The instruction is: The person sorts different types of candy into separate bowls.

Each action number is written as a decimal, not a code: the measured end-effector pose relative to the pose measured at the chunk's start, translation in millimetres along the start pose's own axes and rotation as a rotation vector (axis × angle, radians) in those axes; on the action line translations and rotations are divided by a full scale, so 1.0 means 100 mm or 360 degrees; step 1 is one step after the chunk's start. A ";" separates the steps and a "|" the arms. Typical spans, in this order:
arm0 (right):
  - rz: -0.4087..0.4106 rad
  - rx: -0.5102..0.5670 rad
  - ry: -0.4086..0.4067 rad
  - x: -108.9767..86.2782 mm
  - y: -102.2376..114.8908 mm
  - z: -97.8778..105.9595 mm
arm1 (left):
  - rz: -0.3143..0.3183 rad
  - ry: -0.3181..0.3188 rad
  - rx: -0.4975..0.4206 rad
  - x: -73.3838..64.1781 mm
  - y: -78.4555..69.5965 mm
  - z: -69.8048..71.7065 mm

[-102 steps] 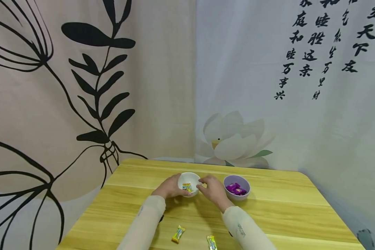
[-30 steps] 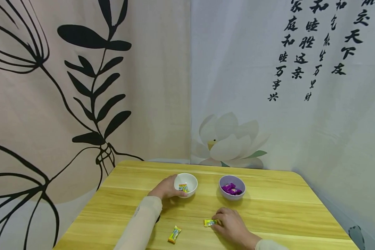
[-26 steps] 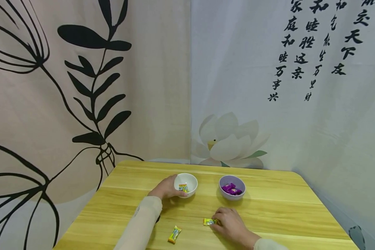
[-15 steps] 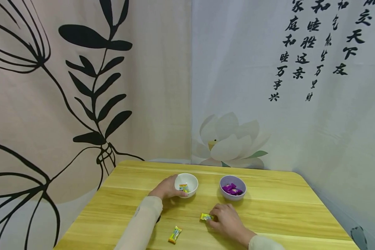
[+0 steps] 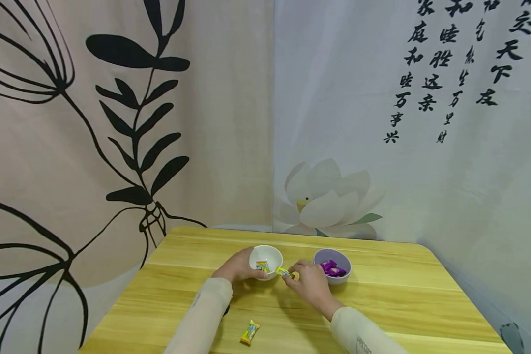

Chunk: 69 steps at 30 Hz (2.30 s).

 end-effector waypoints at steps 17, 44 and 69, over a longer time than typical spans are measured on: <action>-0.0217 -0.0145 0.0072 0.44 -0.03 -0.06 | -0.0071 0.0029 0.0043 0.07 -0.20 -0.12; -0.0129 0.0049 0.0120 0.27 -0.05 -0.11 | 0.0055 0.0006 0.0028 -0.01 0.02 0.00; 0.0208 0.0526 0.0794 -0.29 0.36 -0.53 | 0.0070 -0.0011 0.0092 0.01 0.03 0.00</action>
Point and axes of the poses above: each hand's wrist, its own x-axis towards the middle knuckle, its own z-axis out of the back of the hand, y = z × x, the point moved 7 cm from there along x, towards the middle knuckle, and after that the axes turned 12 degrees about x, right-handed, at the moved point
